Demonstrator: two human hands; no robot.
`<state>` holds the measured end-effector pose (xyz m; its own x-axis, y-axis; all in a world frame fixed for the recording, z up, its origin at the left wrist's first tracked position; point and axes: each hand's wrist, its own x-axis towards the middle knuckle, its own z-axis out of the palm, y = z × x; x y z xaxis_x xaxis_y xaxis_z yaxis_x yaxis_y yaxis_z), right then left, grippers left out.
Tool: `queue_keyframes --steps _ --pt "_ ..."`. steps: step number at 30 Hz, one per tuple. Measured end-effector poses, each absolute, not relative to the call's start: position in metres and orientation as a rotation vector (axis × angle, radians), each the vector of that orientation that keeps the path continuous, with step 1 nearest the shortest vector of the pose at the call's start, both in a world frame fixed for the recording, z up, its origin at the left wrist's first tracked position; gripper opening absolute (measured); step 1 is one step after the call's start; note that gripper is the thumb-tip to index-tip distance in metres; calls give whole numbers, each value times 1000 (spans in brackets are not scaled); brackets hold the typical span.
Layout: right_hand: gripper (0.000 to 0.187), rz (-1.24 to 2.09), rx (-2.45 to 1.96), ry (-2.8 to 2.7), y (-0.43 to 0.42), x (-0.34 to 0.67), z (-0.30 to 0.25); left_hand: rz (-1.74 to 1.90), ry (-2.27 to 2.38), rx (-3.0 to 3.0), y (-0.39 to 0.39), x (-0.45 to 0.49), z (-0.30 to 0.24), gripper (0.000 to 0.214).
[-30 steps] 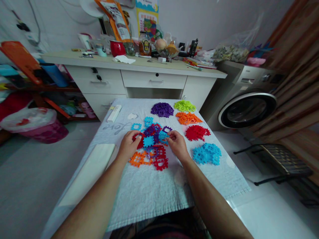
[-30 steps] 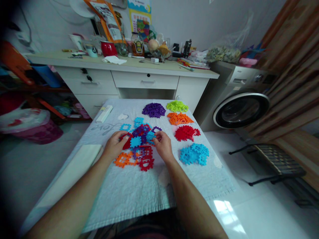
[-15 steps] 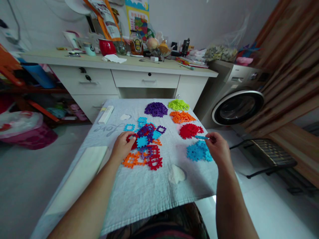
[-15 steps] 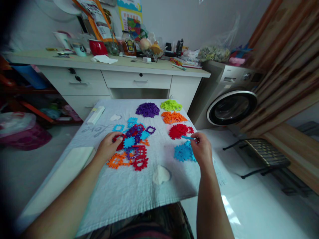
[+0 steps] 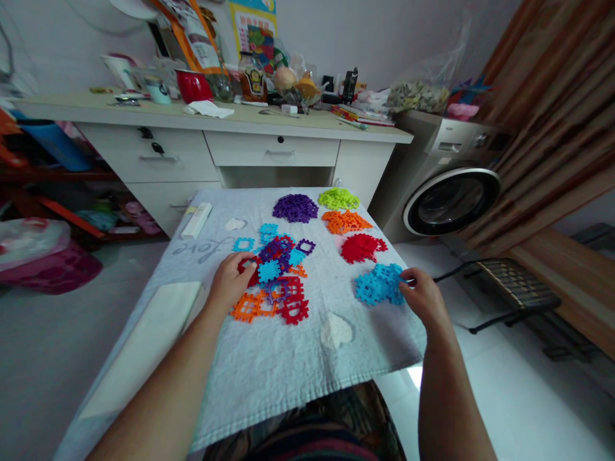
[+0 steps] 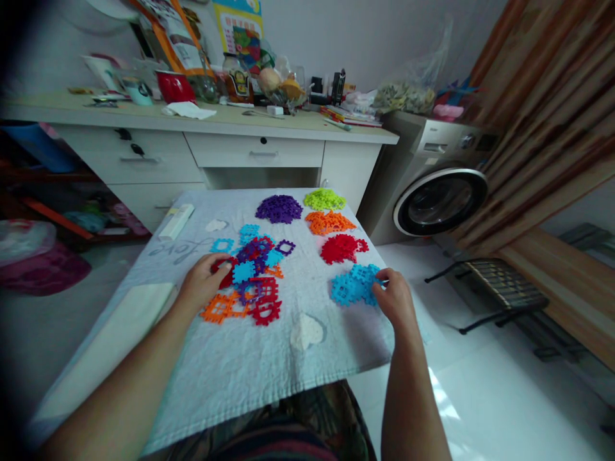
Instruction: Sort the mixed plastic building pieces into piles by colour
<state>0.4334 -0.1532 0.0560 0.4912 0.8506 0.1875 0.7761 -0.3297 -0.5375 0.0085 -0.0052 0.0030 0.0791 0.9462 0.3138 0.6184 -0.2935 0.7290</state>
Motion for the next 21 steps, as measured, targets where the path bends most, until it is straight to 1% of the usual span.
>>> queue_keyframes --steps 4,7,9,12,14,17,21 --pt "22 112 -2149 -1260 -153 423 62 1067 1548 1954 -5 9 3 32" --pt "21 23 -1998 -1259 -143 398 70 1068 1545 1954 -5 9 4 32" --pt "19 26 -1837 -1346 -129 371 77 1072 1540 1953 -5 9 4 31" --pt "13 104 -1592 -1606 -102 323 86 1084 1535 1948 -4 8 3 32" --pt "12 157 -1494 -1744 -83 293 89 1097 1531 1941 -4 7 1 32" --pt "13 175 -1464 -1853 -59 264 82 1101 1532 1934 -4 7 0 32" --pt "14 160 -1504 -1864 -47 256 56 1100 1536 1931 -4 7 0 32"
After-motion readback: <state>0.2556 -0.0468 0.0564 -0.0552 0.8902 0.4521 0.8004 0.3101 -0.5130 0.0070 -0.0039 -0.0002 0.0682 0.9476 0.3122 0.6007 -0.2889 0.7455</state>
